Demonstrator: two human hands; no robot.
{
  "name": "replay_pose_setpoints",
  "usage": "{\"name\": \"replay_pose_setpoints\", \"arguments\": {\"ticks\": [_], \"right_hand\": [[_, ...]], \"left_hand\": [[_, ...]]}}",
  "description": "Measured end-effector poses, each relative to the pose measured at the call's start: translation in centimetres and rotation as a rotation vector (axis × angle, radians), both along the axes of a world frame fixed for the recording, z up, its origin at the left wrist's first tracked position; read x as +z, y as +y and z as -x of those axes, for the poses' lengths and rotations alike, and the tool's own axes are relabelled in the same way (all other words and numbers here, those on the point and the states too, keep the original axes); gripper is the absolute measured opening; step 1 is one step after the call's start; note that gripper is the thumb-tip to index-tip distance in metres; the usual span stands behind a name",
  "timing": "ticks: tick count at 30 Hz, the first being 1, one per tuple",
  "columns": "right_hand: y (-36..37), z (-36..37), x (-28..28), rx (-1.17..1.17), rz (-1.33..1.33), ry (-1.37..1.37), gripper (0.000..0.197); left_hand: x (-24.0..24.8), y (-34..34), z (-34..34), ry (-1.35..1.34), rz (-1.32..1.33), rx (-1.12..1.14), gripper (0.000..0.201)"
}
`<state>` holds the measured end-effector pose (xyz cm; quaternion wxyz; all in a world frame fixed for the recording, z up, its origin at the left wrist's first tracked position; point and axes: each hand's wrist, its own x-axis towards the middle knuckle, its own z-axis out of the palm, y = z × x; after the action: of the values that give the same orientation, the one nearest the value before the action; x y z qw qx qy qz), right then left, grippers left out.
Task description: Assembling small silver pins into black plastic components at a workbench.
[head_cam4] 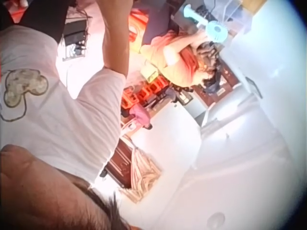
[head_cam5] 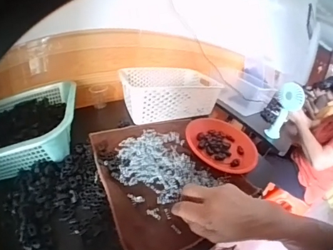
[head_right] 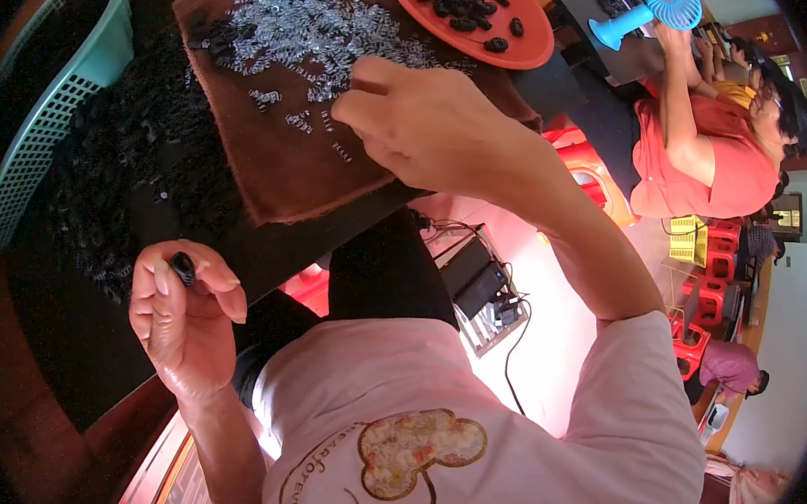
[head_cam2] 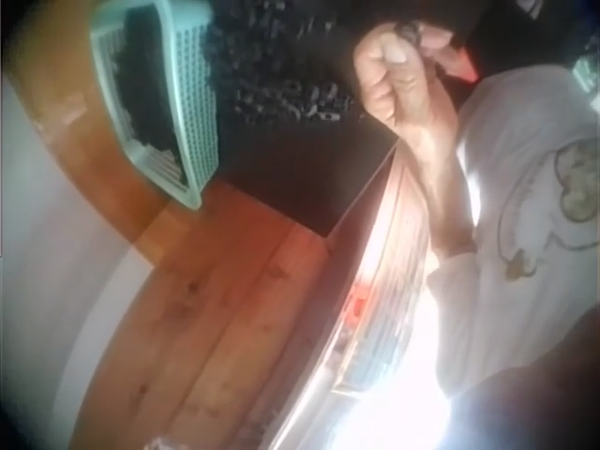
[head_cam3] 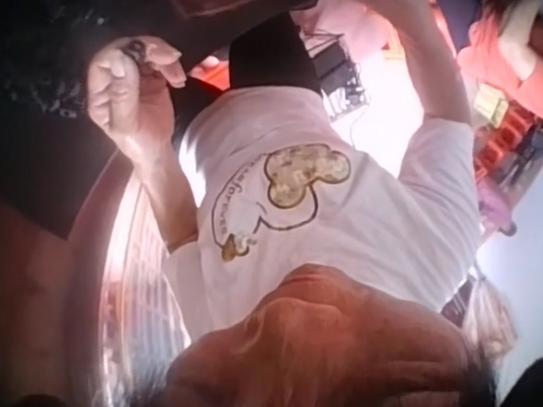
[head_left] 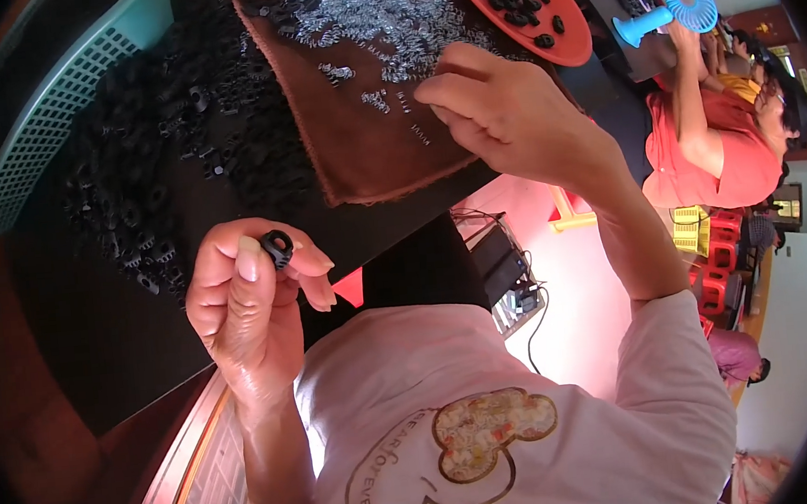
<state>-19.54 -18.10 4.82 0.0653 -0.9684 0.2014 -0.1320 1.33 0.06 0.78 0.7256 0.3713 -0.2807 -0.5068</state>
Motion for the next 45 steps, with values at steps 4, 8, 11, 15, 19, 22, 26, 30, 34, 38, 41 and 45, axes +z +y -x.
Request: {"name": "replay_pose_setpoints", "arguments": {"ticks": [4,8,11,15,19,22,26,30,34,38,41,45], "right_hand": [[0.5,-1.6,0.6,0.002,-0.28,-0.261,0.017],[3.5,-4.4,0.8,0.014,-0.794,-0.507,0.005],[4.7,-6.8,0.7,0.132,-1.061,-0.568,0.006],[5.8,-8.3,0.6,0.176,-1.287,-0.555,0.006],[6.0,-8.7,0.3,0.175,-1.116,-0.582,0.003],[6.0,-8.8,0.0,0.246,-0.591,-0.609,0.008],[6.5,-8.4,0.0,0.276,-0.437,-0.56,0.026],[7.1,-8.3,-0.1,0.313,-0.403,-0.549,0.033],[7.0,-8.2,0.2,0.287,-0.393,-0.587,0.034],[7.1,-7.8,0.8,0.31,-0.375,-0.435,0.035],[6.9,-7.9,0.8,0.284,-0.338,-0.481,0.033],[3.8,-7.2,0.9,0.139,-0.37,-0.57,0.023]], "left_hand": [[-0.1,-0.3,-0.1,0.0,0.006,-0.017,0.025],[-0.3,-0.2,-0.1,0.004,0.009,-0.02,0.026],[-0.5,-0.1,-0.2,0.049,-0.009,0.003,0.026],[-0.7,-0.1,-0.5,0.127,0.031,-0.027,0.025],[-0.8,-0.1,-0.5,0.12,0.035,-0.051,0.026],[-0.7,-0.2,-0.6,0.126,0.044,-0.044,0.026],[-0.6,0.1,-0.6,0.142,0.047,-0.014,0.025],[-0.7,-0.1,-0.6,0.152,0.056,-0.018,0.025],[-0.6,0.0,-0.5,0.157,0.048,-0.008,0.026],[-0.6,-0.1,-0.6,0.151,0.047,-0.02,0.026],[-0.4,0.1,-0.5,0.227,0.066,0.015,0.023],[0.4,1.9,-0.1,0.053,0.057,-0.04,0.026]]}}
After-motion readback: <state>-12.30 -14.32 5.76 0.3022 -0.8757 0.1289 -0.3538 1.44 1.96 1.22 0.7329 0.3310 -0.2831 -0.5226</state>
